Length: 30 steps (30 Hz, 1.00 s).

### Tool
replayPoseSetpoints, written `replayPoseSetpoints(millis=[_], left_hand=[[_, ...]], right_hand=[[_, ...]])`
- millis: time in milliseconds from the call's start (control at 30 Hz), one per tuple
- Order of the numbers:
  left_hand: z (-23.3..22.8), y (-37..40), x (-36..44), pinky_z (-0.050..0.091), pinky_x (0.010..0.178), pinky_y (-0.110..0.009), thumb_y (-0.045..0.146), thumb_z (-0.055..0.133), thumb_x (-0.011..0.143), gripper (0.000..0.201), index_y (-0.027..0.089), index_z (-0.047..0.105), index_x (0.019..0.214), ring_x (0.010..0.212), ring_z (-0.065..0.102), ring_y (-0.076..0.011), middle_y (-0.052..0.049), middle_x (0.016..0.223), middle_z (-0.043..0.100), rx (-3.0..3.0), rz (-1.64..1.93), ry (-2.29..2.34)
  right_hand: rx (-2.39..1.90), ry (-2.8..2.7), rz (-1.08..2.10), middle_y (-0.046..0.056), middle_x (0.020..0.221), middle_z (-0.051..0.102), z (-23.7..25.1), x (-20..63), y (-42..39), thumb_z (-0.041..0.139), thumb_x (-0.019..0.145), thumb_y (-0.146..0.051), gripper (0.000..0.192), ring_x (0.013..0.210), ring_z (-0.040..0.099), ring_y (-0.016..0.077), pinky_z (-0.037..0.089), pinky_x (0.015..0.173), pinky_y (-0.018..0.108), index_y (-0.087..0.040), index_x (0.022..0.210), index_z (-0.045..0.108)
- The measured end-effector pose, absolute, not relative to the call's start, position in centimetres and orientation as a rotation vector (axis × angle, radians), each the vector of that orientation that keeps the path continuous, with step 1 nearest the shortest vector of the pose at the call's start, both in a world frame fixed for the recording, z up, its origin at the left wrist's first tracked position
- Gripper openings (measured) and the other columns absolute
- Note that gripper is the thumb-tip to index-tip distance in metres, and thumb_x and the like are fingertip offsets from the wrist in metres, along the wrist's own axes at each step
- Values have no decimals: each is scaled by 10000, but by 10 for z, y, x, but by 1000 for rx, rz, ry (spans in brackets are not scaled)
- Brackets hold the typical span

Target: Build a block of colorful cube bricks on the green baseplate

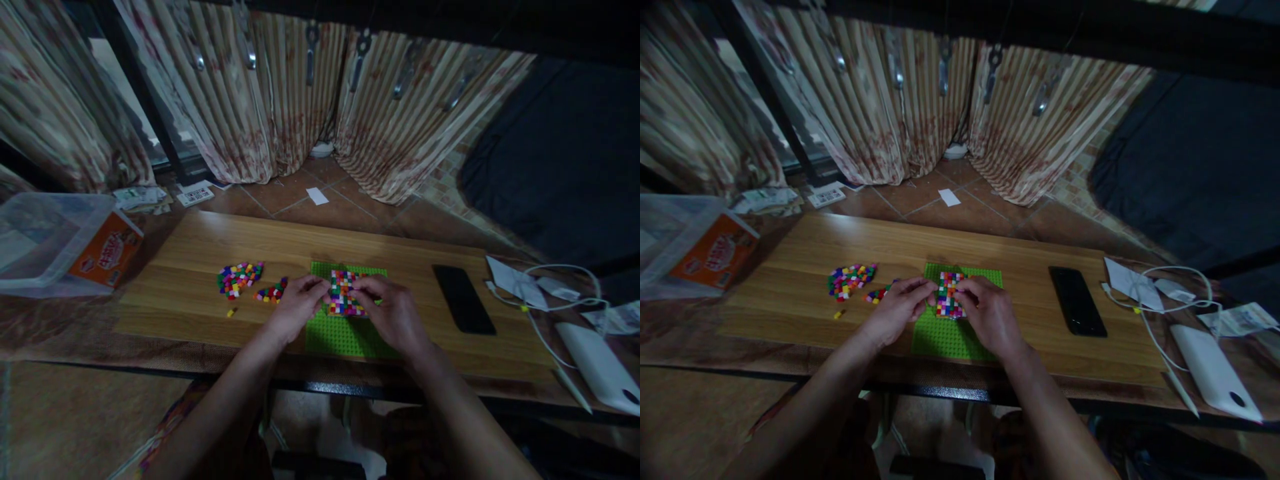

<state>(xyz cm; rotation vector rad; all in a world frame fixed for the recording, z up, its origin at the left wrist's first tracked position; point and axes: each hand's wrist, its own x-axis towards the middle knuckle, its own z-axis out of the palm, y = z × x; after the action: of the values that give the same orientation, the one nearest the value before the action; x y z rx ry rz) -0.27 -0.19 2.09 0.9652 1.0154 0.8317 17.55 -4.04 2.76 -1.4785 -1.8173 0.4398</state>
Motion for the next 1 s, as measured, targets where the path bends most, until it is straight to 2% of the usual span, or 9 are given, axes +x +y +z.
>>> replayPoseSetpoints(millis=[200, 467, 667, 867, 1000], left_hand=[[22, -2, -3, 172, 390, -202, 339, 630, 772, 216, 139, 581, 707, 398, 326, -30, 19, 586, 550, 962, 820, 1029], [19, -2, -3, 188, 406, -208, 352, 641, 764, 230, 141, 586, 691, 406, 332, -32, 21, 581, 549, 969, 819, 1034], [18, -3, -3, 202, 420, -217, 367, 631, 770, 232, 147, 592, 706, 418, 343, -39, 25, 594, 552, 985, 803, 1035], [17, -3, -3, 203, 432, -226, 386, 631, 765, 250, 154, 583, 684, 422, 336, -43, 28, 582, 543, 1003, 804, 1028], [17, -2, -3, 203, 430, -229, 388, 626, 769, 251, 153, 584, 693, 430, 343, -46, 18, 596, 555, 1003, 805, 1030]], right_hand=[[-1421, -1817, 487, 31, 836, 674, 26, 173, -40, 632, 867, -258, 92, 778, 642, 181, 510, 703, 302, -220, 878, 715], [-1472, -1990, 347, 74, 978, 663, 22, 171, -41, 514, 922, -203, 192, 890, 654, 201, 530, 797, 342, -202, 1006, 687], [-1512, -2094, 321, 82, 983, 663, 22, 167, -44, 468, 931, -179, 216, 885, 649, 216, 520, 797, 366, -197, 1027, 661], [-1566, -1988, 233, 52, 878, 699, 20, 159, -44, 527, 895, -174, 139, 796, 660, 206, 504, 731, 333, -201, 880, 662], [-1554, -1953, 239, 33, 810, 675, 21, 159, -43, 525, 900, -177, 170, 753, 642, 179, 483, 708, 298, -203, 802, 661]])
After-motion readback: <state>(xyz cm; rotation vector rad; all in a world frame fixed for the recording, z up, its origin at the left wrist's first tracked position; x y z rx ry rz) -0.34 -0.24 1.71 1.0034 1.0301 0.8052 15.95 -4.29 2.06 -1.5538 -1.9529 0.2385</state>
